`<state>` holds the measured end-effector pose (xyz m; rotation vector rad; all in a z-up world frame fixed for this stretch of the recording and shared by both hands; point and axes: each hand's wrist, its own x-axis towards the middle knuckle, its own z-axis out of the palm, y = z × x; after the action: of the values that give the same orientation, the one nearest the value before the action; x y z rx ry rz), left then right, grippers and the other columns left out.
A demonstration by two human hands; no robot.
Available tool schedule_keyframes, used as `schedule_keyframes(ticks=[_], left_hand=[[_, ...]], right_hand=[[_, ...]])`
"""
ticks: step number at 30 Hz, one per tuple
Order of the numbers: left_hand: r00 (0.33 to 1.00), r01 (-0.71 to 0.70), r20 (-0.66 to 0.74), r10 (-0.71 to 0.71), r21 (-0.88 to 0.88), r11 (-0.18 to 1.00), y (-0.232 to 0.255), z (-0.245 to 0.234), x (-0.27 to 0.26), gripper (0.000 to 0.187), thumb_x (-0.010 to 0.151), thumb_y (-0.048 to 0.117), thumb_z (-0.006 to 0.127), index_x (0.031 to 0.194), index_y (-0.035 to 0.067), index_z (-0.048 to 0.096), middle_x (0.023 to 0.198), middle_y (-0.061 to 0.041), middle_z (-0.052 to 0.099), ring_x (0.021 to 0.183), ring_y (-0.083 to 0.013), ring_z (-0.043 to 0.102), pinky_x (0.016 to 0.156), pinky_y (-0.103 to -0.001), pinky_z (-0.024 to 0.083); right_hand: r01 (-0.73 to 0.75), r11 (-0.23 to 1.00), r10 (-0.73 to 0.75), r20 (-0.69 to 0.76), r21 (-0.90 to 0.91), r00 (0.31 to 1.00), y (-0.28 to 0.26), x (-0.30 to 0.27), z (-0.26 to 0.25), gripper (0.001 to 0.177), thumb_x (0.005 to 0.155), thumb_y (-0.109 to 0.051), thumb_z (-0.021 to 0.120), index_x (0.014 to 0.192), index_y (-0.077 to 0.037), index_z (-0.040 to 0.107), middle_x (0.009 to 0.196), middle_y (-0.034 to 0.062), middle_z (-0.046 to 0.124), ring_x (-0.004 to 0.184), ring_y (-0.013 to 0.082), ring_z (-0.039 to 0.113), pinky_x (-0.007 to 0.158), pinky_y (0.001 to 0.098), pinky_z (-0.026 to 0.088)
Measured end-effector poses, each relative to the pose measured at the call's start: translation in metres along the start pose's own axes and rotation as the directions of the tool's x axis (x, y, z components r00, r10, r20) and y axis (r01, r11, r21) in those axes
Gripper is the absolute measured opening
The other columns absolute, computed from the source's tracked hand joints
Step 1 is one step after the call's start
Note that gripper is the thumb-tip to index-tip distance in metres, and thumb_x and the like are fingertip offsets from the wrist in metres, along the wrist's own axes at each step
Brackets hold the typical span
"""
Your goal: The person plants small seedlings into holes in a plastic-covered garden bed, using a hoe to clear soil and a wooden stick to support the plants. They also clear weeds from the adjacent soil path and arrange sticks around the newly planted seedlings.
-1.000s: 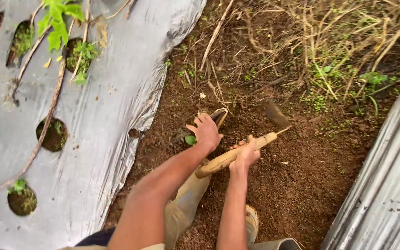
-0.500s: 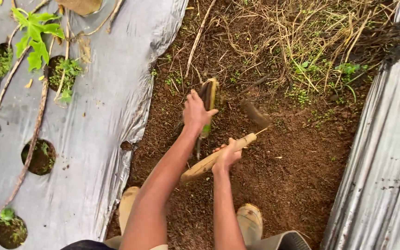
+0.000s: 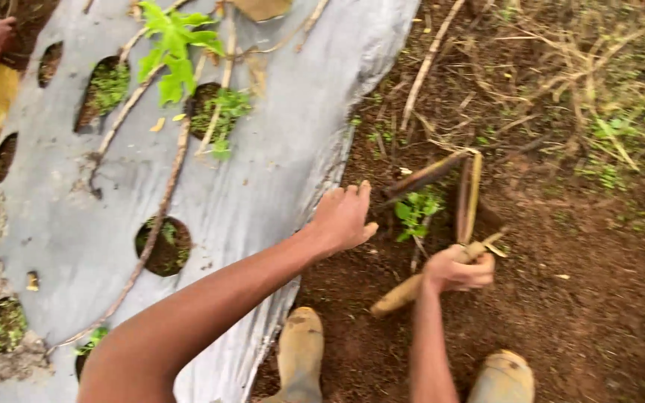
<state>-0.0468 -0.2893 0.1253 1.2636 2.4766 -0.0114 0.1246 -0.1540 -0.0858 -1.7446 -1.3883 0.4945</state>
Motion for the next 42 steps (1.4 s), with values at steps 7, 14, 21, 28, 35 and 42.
schedule_keyframes(ticks=[7, 14, 21, 28, 35, 42], left_hand=[[0.858, 0.289, -0.419, -0.295, -0.080, 0.954, -0.189, -0.004, -0.089, 0.041, 0.083, 0.033, 0.072, 0.107, 0.001, 0.068, 0.090, -0.020, 0.072, 0.082, -0.0388, 0.073, 0.073, -0.050, 0.056], [0.626, 0.639, -0.545, -0.557, -0.051, 0.768, -0.265, -0.013, -0.108, 0.055, 0.092, 0.023, 0.070, 0.137, -0.003, 0.053, 0.127, -0.020, 0.054, 0.113, -0.0346, 0.058, 0.088, -0.043, 0.053], [0.627, 0.341, -0.654, -0.424, -0.259, 0.904, -0.217, 0.008, -0.081, 0.028, 0.090, 0.017, 0.069, 0.115, 0.004, 0.071, 0.103, -0.012, 0.063, 0.088, -0.0317, 0.070, 0.069, -0.044, 0.060], [0.774, -0.047, -0.355, -0.524, -0.858, 0.511, -0.093, -0.032, -0.013, 0.032, 0.090, 0.015, 0.070, 0.122, 0.013, 0.069, 0.099, -0.017, 0.074, 0.087, -0.0378, 0.077, 0.070, -0.041, 0.065], [0.897, -0.280, -0.240, -0.372, -0.958, -0.056, -0.022, -0.042, 0.029, 0.040, 0.105, 0.011, 0.054, 0.142, 0.006, 0.042, 0.107, -0.026, 0.069, 0.089, -0.0331, 0.077, 0.078, -0.038, 0.069], [0.953, -0.175, -0.193, -0.233, -0.980, 0.097, -0.024, -0.008, 0.045, 0.052, 0.108, 0.015, 0.054, 0.154, 0.005, 0.031, 0.099, -0.023, 0.073, 0.078, -0.0248, 0.077, 0.071, -0.029, 0.066]], right_hand=[[0.184, 0.940, -0.227, 0.123, 0.288, 0.966, -0.090, -0.038, -0.014, 0.038, 0.079, 0.002, 0.062, 0.115, -0.005, 0.053, 0.113, 0.0127, 0.042, 0.101, 0.0304, 0.052, 0.087, 0.0450, 0.045], [0.158, 0.891, -0.321, 0.345, 0.425, 0.882, -0.122, -0.126, -0.011, 0.025, 0.087, 0.003, 0.063, 0.110, -0.007, 0.063, 0.109, 0.0101, 0.054, 0.092, 0.0250, 0.062, 0.079, 0.0333, 0.052], [-0.111, 0.925, -0.198, 0.710, 0.364, 0.676, -0.155, -0.175, -0.048, 0.018, 0.089, 0.002, 0.062, 0.103, -0.007, 0.068, 0.097, 0.0100, 0.064, 0.089, 0.0219, 0.064, 0.080, 0.0358, 0.050], [-0.658, 0.727, -0.268, 0.963, 0.196, -0.009, -0.224, -0.154, -0.104, 0.056, 0.104, -0.033, 0.042, 0.143, 0.007, 0.044, 0.118, 0.0224, 0.059, 0.110, 0.0316, 0.061, 0.096, 0.0471, 0.051], [-0.627, 0.717, -0.285, 0.949, 0.304, 0.135, -0.191, -0.116, -0.095, 0.038, 0.102, -0.014, 0.059, 0.138, -0.002, 0.059, 0.103, 0.0128, 0.065, 0.091, 0.0194, 0.064, 0.076, 0.0361, 0.058], [-0.583, 0.782, -0.129, 0.972, 0.222, 0.197, -0.165, -0.092, -0.090, 0.035, 0.105, -0.006, 0.047, 0.138, 0.000, 0.059, 0.084, 0.0039, 0.053, 0.073, 0.0141, 0.050, 0.060, 0.0259, 0.048]])
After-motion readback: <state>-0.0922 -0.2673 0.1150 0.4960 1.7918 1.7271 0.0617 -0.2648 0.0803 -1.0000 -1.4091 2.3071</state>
